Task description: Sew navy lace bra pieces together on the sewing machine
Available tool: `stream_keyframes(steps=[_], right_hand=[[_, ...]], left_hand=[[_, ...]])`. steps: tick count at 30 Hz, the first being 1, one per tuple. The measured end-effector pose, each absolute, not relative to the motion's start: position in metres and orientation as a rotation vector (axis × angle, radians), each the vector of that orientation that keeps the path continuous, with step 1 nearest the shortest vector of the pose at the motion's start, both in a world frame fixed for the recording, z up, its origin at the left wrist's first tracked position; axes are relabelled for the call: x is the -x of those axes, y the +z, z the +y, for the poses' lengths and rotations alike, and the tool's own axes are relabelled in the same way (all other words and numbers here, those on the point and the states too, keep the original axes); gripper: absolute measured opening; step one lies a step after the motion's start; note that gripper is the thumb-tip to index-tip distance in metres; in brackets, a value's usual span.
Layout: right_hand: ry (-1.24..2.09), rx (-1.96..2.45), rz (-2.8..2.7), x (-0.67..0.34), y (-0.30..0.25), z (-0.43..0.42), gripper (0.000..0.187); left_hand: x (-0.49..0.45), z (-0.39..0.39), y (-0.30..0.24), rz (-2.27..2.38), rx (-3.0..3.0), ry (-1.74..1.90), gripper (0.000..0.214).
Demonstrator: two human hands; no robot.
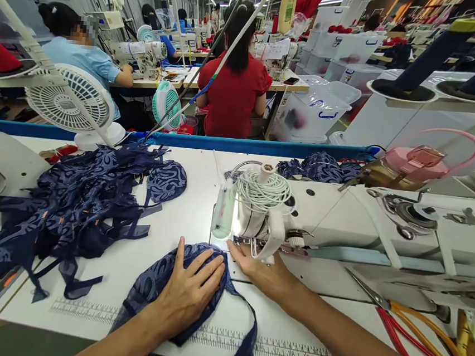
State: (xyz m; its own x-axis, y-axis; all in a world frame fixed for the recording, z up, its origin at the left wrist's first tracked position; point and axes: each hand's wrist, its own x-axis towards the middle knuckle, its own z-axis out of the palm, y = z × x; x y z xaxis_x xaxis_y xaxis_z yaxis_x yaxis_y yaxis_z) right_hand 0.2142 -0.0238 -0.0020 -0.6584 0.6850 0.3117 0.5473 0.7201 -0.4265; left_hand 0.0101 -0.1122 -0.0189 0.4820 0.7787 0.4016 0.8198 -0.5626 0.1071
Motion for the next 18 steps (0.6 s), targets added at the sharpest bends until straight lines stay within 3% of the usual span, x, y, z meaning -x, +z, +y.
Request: stream_keyframes(steps=[8, 14, 18], right_hand=[[0.167, 0.942, -2.606, -0.242, -0.004, -0.027, 0.032], [-0.024, 0.894, -2.618, -0.246, -0.004, -0.036, 0.048], [-0.055, 0.896, -2.587, -0.246, -0.008, -0.037, 0.047]], left_hand=[[-0.014, -0.096, -0.013, -1.36, 2.659, -0.561, 0.032], [-0.021, -0.083, -0.007, -1.351, 2.713, -0.468, 0.032], [-0.022, -0.079, -0.004, -1.35, 2.736, -0.432, 0.032]])
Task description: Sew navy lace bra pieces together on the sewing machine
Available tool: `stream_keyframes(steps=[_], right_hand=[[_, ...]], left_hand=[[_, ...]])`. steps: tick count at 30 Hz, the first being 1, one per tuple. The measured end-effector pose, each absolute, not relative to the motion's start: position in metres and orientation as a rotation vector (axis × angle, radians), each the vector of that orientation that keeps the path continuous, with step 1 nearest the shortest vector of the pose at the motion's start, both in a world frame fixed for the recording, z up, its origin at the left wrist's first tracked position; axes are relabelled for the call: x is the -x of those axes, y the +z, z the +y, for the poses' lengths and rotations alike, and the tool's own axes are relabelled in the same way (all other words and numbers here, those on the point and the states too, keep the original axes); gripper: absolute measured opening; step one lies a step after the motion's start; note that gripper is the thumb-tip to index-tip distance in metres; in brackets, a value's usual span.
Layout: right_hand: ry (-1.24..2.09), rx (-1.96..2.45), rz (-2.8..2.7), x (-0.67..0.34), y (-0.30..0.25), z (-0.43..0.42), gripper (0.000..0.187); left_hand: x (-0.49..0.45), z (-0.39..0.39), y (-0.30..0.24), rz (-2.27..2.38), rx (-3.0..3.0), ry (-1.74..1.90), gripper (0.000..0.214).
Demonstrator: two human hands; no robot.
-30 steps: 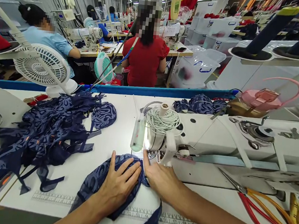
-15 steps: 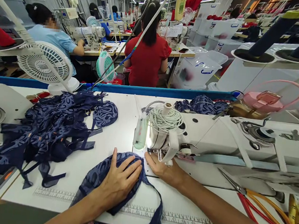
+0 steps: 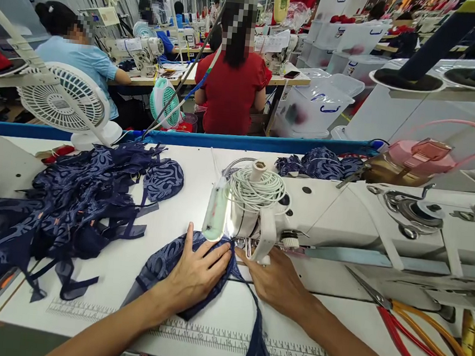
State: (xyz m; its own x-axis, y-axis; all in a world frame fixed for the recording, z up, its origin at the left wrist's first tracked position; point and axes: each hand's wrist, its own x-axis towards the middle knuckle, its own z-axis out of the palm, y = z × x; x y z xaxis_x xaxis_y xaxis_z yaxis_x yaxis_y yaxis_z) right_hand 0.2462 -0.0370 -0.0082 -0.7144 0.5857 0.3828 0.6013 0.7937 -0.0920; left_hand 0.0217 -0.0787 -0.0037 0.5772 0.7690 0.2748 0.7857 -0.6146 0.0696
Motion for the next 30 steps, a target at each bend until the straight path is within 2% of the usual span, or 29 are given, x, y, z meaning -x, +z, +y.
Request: stream_keyframes(steps=[4, 9, 16, 21, 23, 27, 30], right_hand=[[-0.005, 0.803, -2.565, -0.249, -0.006, -0.04, 0.042], [0.132, 0.735, -2.595, -0.249, -0.008, -0.04, 0.045], [0.085, 0.769, -2.592, -0.251, -0.022, -0.043, 0.057], [0.054, 0.756, -2.593, -0.254, -0.02, -0.04, 0.056], [0.056, 0.74, -2.576, -0.253, -0.017, -0.04, 0.052], [0.115, 0.979, -2.446, -0.245, -0.003, -0.057, 0.027], [0.233, 1.159, -2.459, -0.241, 0.006, -0.082, 0.032]], left_hand=[[-0.021, -0.074, -0.005, -1.333, 2.754, -0.426, 0.031], [-0.02, -0.068, -0.007, -1.308, 2.777, -0.439, 0.03], [-0.02, -0.065, -0.007, -1.282, 2.765, -0.527, 0.025], [-0.014, -0.06, -0.007, -1.265, 2.806, -0.51, 0.025], [-0.011, -0.056, -0.006, -1.256, 2.8, -0.508, 0.025], [-0.02, -0.062, 0.003, -1.291, 2.757, -0.418, 0.026], [-0.034, -0.085, 0.009, -1.455, 2.678, -0.416, 0.03]])
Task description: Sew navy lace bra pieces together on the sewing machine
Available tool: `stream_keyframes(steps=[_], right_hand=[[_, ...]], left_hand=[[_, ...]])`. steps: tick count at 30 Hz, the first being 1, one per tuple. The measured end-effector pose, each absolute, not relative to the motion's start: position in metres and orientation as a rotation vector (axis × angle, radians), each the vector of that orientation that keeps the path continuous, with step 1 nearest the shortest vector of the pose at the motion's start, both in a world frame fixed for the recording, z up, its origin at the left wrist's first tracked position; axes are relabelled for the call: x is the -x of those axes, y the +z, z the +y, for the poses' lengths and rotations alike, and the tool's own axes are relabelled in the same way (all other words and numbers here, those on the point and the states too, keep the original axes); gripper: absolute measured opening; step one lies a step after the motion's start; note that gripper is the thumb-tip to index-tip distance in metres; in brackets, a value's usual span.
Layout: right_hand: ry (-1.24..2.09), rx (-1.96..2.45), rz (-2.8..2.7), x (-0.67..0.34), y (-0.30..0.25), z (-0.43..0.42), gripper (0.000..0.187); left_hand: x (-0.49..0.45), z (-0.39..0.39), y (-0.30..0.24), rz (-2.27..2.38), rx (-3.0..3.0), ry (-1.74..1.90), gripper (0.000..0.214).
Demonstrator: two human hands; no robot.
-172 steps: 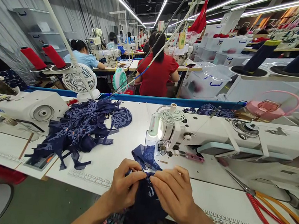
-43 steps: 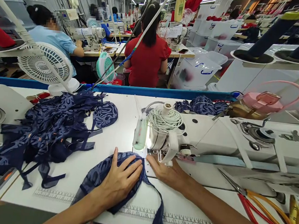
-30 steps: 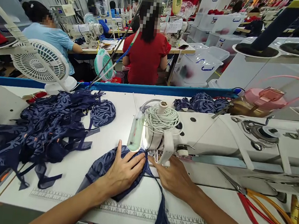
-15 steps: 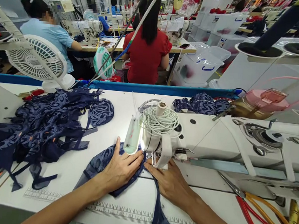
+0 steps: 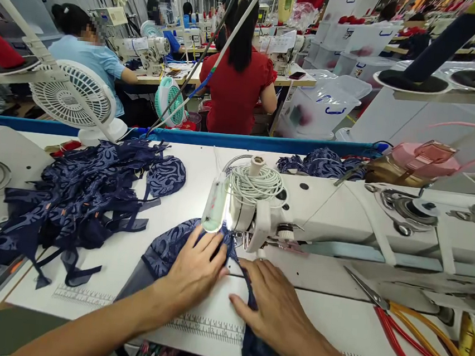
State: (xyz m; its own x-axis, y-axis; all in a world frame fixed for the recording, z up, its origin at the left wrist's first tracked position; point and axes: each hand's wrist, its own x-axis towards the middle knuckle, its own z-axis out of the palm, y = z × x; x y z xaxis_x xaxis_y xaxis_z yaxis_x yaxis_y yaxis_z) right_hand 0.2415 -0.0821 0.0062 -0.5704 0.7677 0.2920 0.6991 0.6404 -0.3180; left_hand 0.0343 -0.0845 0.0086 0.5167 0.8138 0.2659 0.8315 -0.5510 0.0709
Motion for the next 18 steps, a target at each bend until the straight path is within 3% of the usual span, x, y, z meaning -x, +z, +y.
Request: stream_keyframes(steps=[2, 5, 8, 10, 13, 15, 18], right_hand=[[0.223, 1.169, -2.506, -0.246, 0.007, -0.096, 0.035], [-0.06, 1.186, -2.553, -0.263, 0.0, -0.111, 0.051], [-0.287, 1.107, -2.665, -0.285, -0.007, -0.126, 0.046], [-0.194, 0.92, -2.762, -0.296, -0.003, -0.136, 0.032], [0.22, 0.657, -2.856, -0.302, 0.02, -0.136, 0.009], [0.497, 0.668, -2.884, -0.296, 0.037, -0.119, 0.013], [0.51, 0.752, -2.739, -0.278, 0.042, -0.076, 0.04]], left_hand=[[-0.036, -0.098, 0.007, -1.575, 2.673, -0.464, 0.037], [-0.017, -0.101, -0.001, -1.569, 2.735, -0.611, 0.037], [0.01, -0.085, -0.005, -1.398, 2.868, -0.706, 0.033], [0.016, -0.076, -0.003, -1.294, 2.907, -0.654, 0.034], [0.006, -0.075, -0.003, -1.186, 2.831, -0.575, 0.031], [-0.006, -0.079, -0.006, -1.23, 2.784, -0.547, 0.028], [-0.014, -0.08, -0.011, -1.422, 2.822, -0.598, 0.036]])
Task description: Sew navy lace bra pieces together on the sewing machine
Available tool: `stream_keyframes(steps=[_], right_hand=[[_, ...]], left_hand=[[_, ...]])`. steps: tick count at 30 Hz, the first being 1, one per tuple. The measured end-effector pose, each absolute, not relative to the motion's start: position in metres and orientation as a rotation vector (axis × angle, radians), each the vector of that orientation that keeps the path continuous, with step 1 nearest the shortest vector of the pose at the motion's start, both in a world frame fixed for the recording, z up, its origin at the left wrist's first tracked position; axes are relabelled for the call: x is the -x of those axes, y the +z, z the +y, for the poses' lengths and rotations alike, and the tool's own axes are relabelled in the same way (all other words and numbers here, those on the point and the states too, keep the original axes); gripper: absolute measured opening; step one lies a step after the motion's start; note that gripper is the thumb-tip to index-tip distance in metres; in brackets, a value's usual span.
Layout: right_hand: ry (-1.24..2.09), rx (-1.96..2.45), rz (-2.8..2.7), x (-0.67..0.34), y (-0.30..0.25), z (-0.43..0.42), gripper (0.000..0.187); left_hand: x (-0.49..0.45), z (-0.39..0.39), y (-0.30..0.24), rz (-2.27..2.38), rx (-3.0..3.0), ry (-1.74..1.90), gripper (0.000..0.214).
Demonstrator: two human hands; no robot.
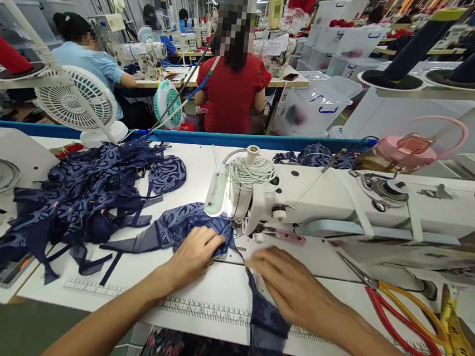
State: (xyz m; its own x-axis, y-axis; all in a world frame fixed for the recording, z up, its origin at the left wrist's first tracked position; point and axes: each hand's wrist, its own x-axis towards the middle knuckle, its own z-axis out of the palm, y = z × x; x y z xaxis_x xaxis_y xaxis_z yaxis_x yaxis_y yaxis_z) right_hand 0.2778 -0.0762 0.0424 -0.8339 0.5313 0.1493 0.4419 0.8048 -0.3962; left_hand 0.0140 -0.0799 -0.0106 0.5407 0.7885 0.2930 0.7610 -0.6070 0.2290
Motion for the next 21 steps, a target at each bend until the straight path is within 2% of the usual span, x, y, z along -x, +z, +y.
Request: stream_keyframes(steps=[3, 7, 13, 21], right_hand=[[0.439, 0.667, -2.685, -0.26, 0.019, -0.041, 0.056], [0.326, 0.59, -2.698, -0.252, -0.009, -0.034, 0.052], [0.223, 0.583, -2.666, -0.258, -0.003, -0.045, 0.044], [0.241, 0.627, -2.708, -0.26, -0.006, -0.044, 0.05]], left_hand=[[-0.012, -0.073, -0.011, 1.347, -2.486, 0.765, 0.041], [-0.01, -0.063, -0.008, 1.411, -2.347, 0.968, 0.043], [-0.011, -0.065, 0.002, 1.278, -2.748, 0.636, 0.045], [-0.02, -0.077, 0.01, 1.234, -2.752, 0.563, 0.052]])
